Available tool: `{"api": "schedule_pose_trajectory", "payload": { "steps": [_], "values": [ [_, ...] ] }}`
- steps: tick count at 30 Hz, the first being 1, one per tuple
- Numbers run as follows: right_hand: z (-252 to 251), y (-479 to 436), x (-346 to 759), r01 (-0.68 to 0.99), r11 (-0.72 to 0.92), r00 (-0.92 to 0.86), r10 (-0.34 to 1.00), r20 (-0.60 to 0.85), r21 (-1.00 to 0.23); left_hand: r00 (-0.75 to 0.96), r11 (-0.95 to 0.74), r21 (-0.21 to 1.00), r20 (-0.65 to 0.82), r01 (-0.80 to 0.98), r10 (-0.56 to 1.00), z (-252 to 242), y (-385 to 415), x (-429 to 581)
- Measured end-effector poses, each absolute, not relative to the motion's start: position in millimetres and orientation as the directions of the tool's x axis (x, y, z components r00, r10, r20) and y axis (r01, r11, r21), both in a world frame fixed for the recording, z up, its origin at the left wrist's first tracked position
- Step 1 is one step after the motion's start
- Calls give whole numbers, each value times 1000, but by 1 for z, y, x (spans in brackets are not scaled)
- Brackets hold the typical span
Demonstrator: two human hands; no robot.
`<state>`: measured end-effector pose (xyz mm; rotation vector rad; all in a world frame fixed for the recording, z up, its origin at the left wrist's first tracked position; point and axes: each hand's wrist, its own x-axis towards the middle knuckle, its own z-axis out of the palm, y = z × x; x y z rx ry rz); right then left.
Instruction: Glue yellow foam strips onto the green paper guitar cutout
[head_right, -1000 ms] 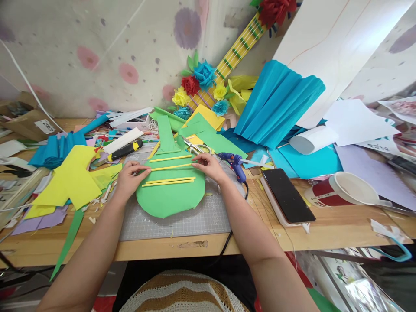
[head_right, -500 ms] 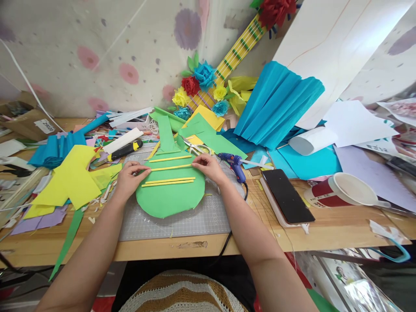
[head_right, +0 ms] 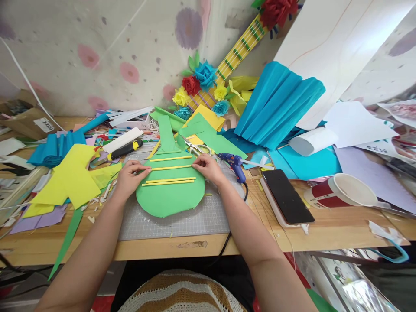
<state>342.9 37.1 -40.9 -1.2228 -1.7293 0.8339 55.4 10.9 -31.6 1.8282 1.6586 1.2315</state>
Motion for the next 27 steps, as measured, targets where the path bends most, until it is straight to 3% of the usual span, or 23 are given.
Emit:
{"api": "schedule_pose_trajectory", "payload": {
  "steps": [15, 27],
  "values": [
    [-40, 34, 346, 324, 231, -152, 970, 191, -917, -69, -266, 798, 357, 541, 931, -28, 8, 54],
    [-37, 33, 342, 428, 274, -129, 962, 242, -861, -31, -272, 758, 359, 593, 933, -32, 10, 52]
  ]
}}
